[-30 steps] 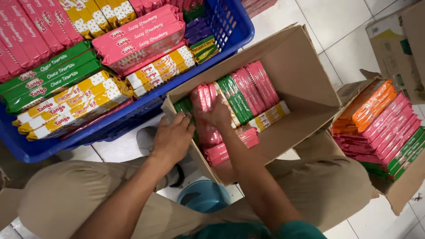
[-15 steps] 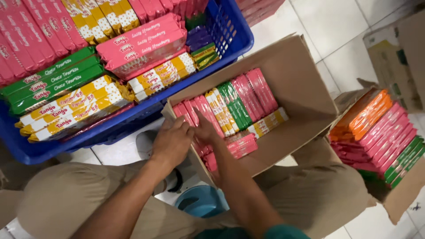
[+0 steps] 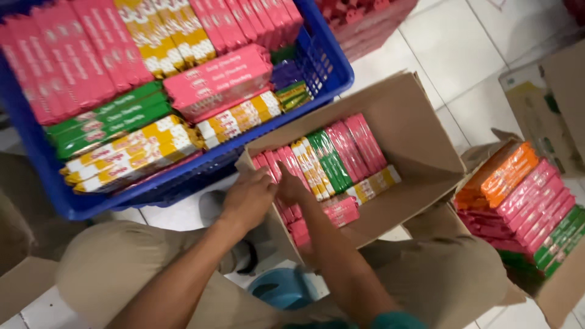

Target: The person transfers packs of Tango chewing gum from a blue crate into a cardboard box. They pick up packs of various colors and place them into the box, arranging them in rows.

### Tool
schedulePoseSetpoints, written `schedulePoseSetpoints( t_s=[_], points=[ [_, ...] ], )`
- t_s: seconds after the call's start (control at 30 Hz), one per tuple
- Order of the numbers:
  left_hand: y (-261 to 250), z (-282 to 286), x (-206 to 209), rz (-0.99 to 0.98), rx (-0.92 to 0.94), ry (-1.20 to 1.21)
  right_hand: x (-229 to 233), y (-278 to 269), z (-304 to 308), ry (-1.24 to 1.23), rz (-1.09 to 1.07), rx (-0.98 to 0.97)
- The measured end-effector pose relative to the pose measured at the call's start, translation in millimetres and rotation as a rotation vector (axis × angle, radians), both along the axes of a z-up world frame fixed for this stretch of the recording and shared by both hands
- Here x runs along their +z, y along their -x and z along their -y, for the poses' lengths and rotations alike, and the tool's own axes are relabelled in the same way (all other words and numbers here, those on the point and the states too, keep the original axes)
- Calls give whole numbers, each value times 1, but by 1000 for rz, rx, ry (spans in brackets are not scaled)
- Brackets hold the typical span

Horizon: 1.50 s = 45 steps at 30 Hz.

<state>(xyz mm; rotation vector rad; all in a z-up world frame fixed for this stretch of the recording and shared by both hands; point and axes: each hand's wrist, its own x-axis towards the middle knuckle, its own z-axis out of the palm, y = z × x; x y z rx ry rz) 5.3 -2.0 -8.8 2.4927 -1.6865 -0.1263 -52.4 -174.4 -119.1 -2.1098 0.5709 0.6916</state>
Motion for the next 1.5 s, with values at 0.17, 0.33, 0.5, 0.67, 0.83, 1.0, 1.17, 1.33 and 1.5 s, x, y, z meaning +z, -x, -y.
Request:
schedulePoseSetpoints(
  t_s=[0.17, 0.33, 0.5, 0.67, 0.83, 1.0, 1.17, 1.33, 1.5],
  points=[
    [-11, -1, 51, -216, 49, 68, 39, -23, 41, 142, -1, 269],
    [-69, -41, 105, -243, 255, 239, 114, -42, 70, 328, -3, 415],
    [-116, -103, 108, -25, 740, -61, 270, -14, 48, 280, 112, 504],
    [-141, -129, 63, -117, 854, -62, 283, 13, 54, 177, 203, 363],
    [-143, -130, 68, -117, 900, -45, 279, 22, 58, 282, 226, 458],
    [-153, -134, 38, -111, 895, -37, 265, 29, 57, 283, 202, 488],
    [-159, -129, 29, -94, 876, -54, 248, 23, 70, 306, 195, 475],
    [-133, -132, 90, -57, 846, -22, 230, 22, 92, 368, 193, 459],
    [-99, -122, 186, -290, 801, 602, 236, 21, 97, 306, 409, 361]
  ],
)
